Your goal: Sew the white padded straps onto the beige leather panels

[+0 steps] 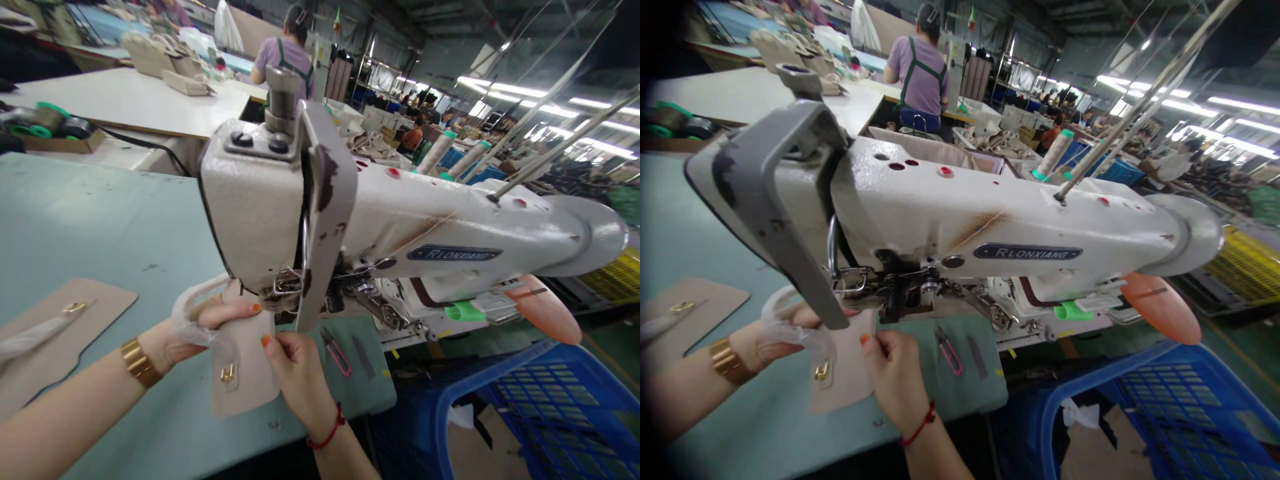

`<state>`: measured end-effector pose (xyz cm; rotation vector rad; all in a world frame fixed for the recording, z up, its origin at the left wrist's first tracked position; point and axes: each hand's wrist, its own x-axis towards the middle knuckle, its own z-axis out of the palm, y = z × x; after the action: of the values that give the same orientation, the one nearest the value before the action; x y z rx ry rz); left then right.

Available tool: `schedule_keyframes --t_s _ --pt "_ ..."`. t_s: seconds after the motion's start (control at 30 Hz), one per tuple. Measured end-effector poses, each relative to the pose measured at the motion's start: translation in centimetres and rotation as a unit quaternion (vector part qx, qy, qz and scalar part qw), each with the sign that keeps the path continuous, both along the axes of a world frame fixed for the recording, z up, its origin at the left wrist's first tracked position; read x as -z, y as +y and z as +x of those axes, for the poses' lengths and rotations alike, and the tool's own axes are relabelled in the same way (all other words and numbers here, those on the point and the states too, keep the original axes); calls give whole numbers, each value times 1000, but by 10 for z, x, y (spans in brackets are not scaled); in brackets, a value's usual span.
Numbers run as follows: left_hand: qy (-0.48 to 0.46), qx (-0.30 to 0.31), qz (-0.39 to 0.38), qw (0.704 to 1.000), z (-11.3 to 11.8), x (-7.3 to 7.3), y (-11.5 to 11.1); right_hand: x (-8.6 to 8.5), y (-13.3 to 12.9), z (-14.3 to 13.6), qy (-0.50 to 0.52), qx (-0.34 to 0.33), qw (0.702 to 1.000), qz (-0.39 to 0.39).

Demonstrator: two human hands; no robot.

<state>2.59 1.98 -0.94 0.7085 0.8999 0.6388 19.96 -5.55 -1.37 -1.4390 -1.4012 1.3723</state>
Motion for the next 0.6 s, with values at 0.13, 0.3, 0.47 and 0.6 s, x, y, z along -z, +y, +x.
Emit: schedule_keyframes --t_s 0.13,0.3,0.47,0.6 --pt "-15 -47 12 999 4 -6 2 -1 1 2 13 -5 1000 -6" --pt "-12 -71 -7 997 11 -22 1 0 4 5 23 -15 999 -17" --pt "-17 -79 3 997 11 -22 2 5 6 5 25 -11 999 -38" --pt "-10 -47 1 999 7 -14 3 8 7 5 48 -15 998 -39"
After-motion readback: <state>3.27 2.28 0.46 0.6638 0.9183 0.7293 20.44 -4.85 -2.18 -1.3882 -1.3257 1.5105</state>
